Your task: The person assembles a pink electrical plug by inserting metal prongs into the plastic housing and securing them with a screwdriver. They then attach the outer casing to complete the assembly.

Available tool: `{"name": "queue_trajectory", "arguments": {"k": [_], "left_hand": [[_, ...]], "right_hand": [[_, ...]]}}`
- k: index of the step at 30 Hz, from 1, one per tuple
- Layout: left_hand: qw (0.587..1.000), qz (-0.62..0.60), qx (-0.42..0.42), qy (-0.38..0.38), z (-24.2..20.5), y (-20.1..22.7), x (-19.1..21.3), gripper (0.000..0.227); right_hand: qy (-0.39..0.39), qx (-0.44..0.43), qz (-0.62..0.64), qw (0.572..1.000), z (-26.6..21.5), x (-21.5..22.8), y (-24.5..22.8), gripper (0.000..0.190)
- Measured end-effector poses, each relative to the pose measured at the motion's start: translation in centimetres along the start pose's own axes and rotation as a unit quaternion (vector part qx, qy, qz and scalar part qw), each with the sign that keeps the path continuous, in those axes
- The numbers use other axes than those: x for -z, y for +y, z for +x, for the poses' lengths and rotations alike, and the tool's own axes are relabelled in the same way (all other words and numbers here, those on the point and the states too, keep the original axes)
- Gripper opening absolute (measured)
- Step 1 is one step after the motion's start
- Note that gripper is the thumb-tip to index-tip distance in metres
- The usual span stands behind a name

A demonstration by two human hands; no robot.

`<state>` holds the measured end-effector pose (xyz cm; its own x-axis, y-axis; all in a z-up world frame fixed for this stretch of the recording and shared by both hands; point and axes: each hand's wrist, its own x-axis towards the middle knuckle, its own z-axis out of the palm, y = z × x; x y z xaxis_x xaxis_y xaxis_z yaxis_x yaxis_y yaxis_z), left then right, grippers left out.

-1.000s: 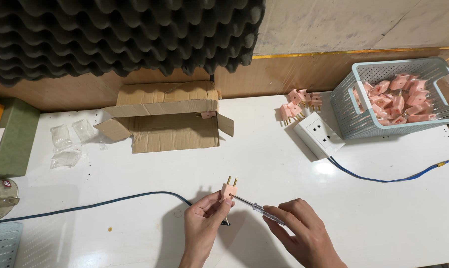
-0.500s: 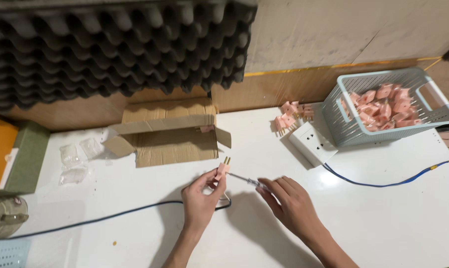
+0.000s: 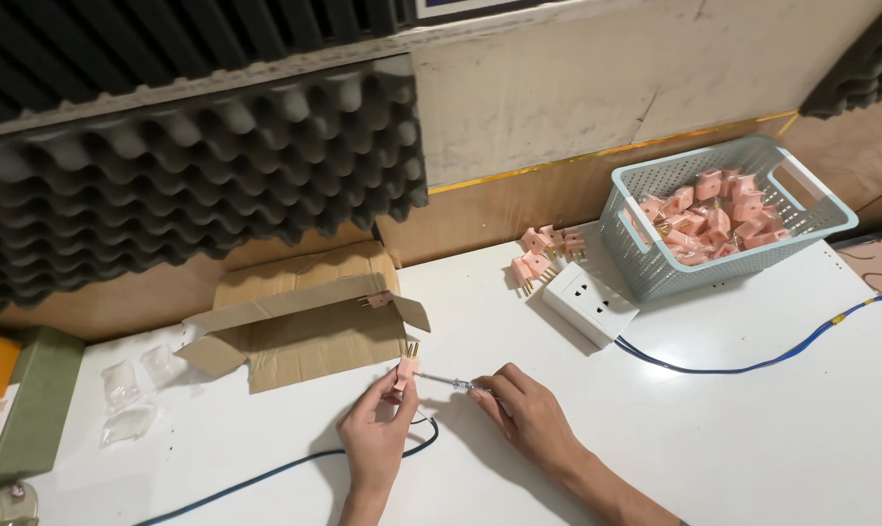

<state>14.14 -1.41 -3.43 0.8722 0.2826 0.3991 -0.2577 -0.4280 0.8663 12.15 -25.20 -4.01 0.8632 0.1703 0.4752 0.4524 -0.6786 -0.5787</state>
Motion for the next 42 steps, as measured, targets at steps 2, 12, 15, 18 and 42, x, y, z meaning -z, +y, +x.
{"name": "queue_trajectory", "arguments": {"k": [2, 12, 15, 18, 42], "left_hand": [[1.000, 0.018, -0.008, 0.002, -0.2, -0.6, -0.4, 0.022], [0.999, 0.044, -0.001, 0.002, -1.2, -0.6, -0.3, 0.024], [0.991, 0.088, -0.093, 0.023, -1.2, 0.1, -0.5, 0.021], [0.995, 0.079, -0.057, 0.008, -1.5, -1.5, -0.6, 0.027], [0.990, 0.110, -0.085, 0.005, -1.9, -2.5, -1.5, 0.023]], "right_hand": [[-0.017, -0.018, -0.006, 1.000, -0.3, -0.4, 0.3, 0.025], [0.001, -0.007, 0.019, 1.000, -1.6, -1.2, 0.4, 0.024], [-0.030, -0.025, 0.019, 0.999, -1.7, -1.5, 0.6, 0.028], [-0.125, -0.130, 0.044, 0.983, -2.0, -2.0, 1.1, 0.074], [-0.019, -0.050, 0.012, 0.999, -1.6, -2.2, 1.7, 0.030]]}}
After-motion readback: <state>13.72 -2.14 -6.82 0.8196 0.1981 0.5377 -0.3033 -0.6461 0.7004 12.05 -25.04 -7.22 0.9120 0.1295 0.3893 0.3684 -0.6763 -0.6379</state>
